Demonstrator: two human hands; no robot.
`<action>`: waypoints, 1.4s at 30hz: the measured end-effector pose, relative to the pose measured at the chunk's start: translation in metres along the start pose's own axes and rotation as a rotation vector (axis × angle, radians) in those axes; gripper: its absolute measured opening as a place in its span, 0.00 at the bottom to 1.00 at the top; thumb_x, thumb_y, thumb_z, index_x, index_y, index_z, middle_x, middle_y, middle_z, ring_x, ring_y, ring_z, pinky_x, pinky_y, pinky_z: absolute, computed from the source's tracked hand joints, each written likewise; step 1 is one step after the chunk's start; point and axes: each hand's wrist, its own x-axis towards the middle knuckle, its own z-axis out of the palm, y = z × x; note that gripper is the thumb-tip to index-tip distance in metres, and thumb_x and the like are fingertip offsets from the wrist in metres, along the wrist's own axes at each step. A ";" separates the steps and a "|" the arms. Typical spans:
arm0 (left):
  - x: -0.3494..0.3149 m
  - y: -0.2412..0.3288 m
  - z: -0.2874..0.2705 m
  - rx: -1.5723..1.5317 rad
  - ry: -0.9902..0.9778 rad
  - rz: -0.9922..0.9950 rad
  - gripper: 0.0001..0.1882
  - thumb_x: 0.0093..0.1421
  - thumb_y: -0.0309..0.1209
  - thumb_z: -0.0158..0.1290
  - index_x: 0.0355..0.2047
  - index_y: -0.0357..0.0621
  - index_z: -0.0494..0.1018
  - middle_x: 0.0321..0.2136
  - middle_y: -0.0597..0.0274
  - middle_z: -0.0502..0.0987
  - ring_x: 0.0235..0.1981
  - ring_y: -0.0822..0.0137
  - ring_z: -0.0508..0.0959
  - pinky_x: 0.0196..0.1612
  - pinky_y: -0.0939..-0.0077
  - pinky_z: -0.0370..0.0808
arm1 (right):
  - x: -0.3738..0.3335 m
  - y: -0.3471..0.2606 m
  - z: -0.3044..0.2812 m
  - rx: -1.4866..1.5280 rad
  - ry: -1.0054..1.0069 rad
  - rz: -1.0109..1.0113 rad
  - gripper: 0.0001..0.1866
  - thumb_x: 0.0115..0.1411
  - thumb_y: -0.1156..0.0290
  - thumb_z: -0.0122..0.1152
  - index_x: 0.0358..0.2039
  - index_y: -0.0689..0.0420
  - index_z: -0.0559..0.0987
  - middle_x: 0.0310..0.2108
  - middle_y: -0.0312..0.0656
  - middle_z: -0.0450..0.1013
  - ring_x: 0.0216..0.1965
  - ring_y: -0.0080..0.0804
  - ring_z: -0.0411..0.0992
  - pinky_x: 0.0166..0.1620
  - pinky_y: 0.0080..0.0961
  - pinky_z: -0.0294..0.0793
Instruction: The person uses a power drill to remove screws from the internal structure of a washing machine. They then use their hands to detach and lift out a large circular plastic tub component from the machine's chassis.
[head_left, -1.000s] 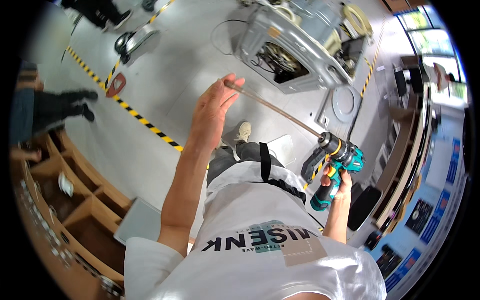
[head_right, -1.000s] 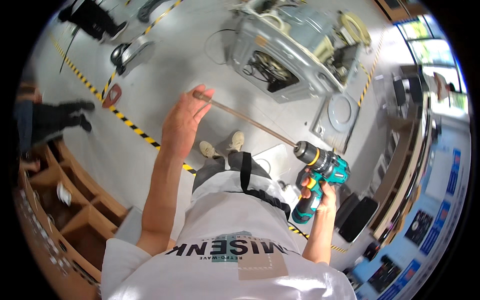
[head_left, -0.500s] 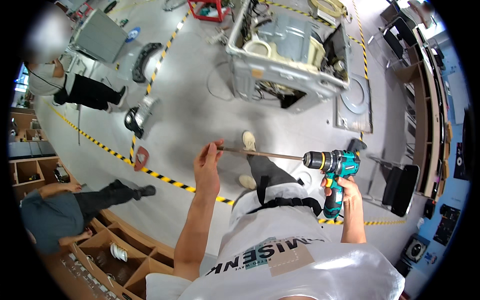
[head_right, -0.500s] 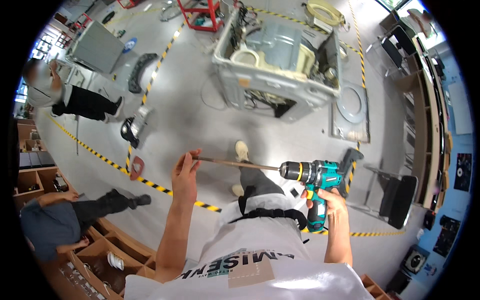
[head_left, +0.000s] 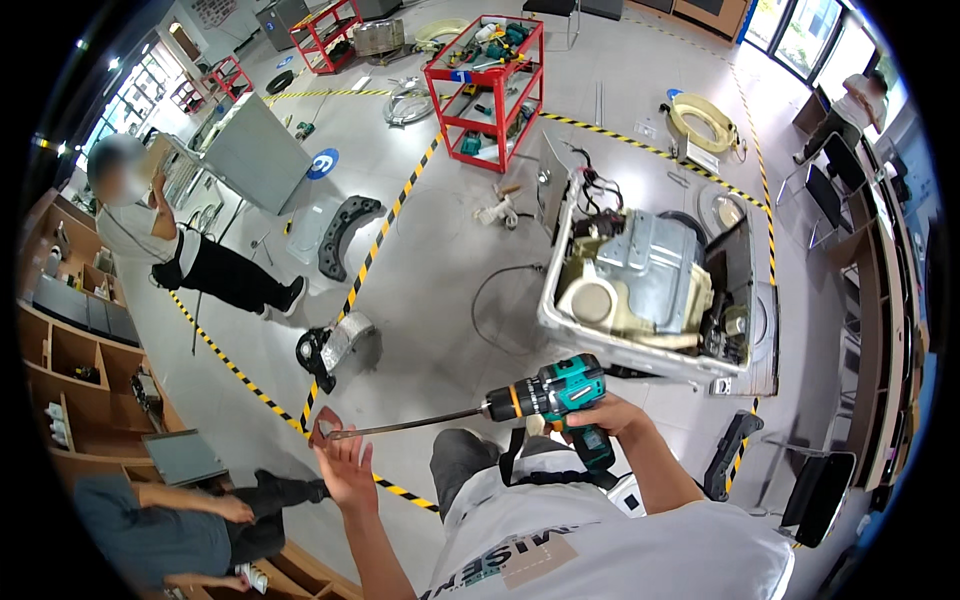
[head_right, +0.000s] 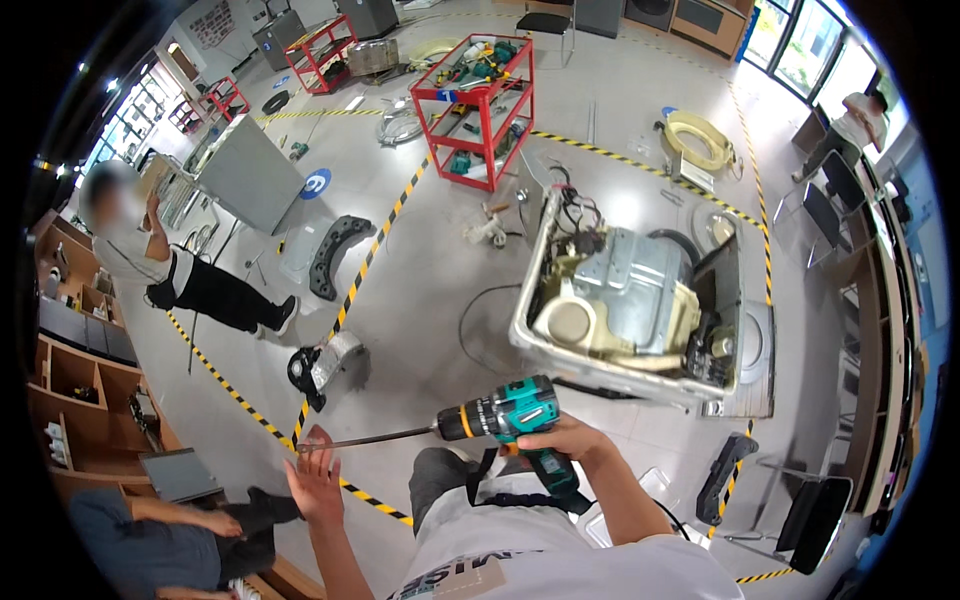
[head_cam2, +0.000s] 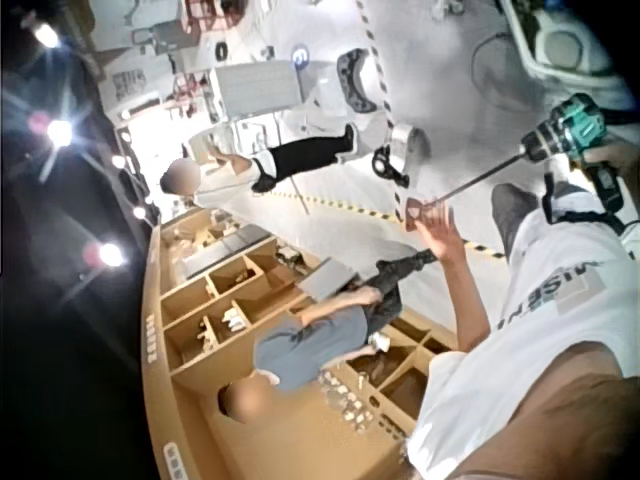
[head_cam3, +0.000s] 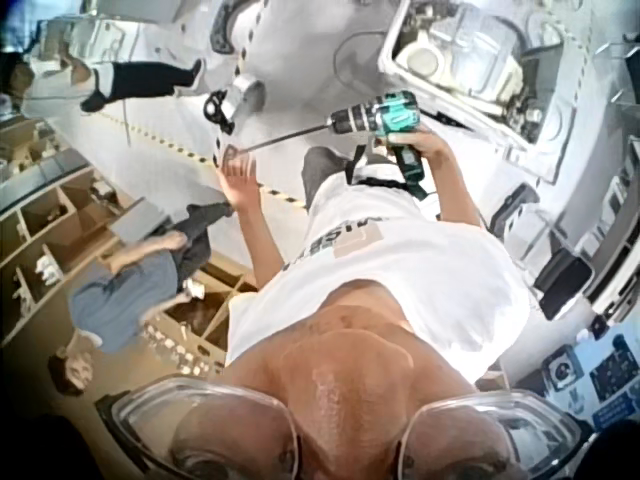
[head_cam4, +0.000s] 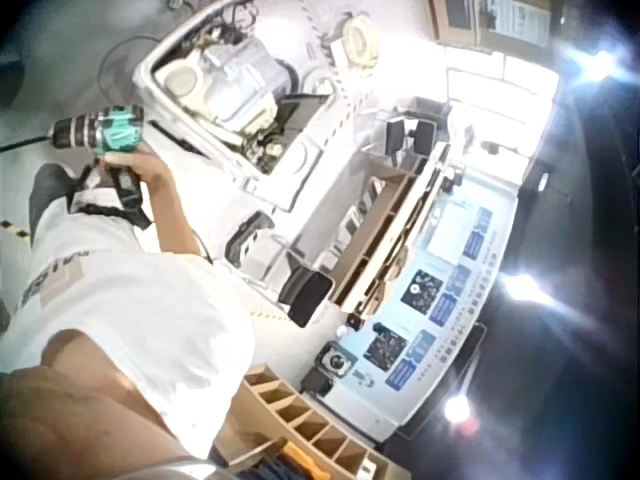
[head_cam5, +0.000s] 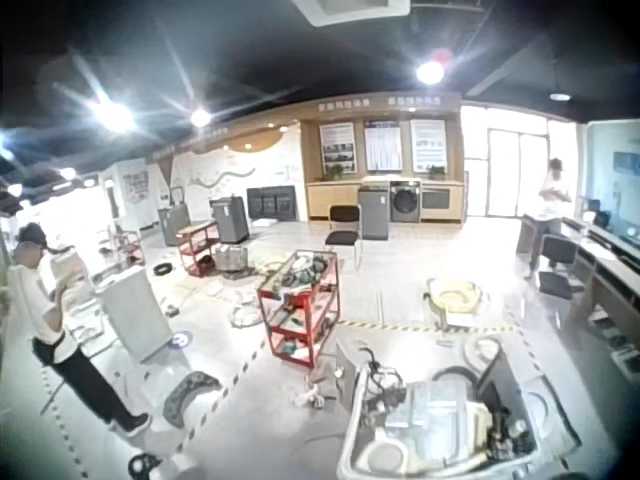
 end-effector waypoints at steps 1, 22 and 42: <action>0.014 -0.002 -0.005 -0.012 -0.005 -0.034 0.33 0.68 0.59 0.34 0.58 0.46 0.67 0.56 0.56 0.70 0.59 0.60 0.65 0.62 0.60 0.58 | 0.020 -0.011 0.000 0.006 -0.004 0.011 0.24 0.53 0.67 0.71 0.50 0.56 0.76 0.42 0.44 0.77 0.46 0.36 0.76 0.39 0.30 0.77; 0.490 0.105 0.219 1.179 -0.782 0.105 0.17 0.63 0.33 0.53 0.50 0.40 0.72 0.48 0.55 0.76 0.47 0.62 0.75 0.49 0.71 0.71 | 0.314 -0.195 0.010 0.280 0.932 -0.510 0.24 0.64 0.58 0.57 0.54 0.62 0.71 0.35 0.43 0.76 0.25 0.26 0.73 0.29 0.22 0.75; 0.863 -0.064 0.788 1.325 -1.145 0.214 0.22 0.62 0.42 0.54 0.45 0.34 0.74 0.40 0.56 0.78 0.42 0.64 0.76 0.46 0.71 0.72 | 0.447 -0.368 -0.103 0.621 1.444 -0.702 0.17 0.60 0.66 0.62 0.44 0.65 0.74 0.34 0.49 0.77 0.23 0.31 0.73 0.27 0.25 0.73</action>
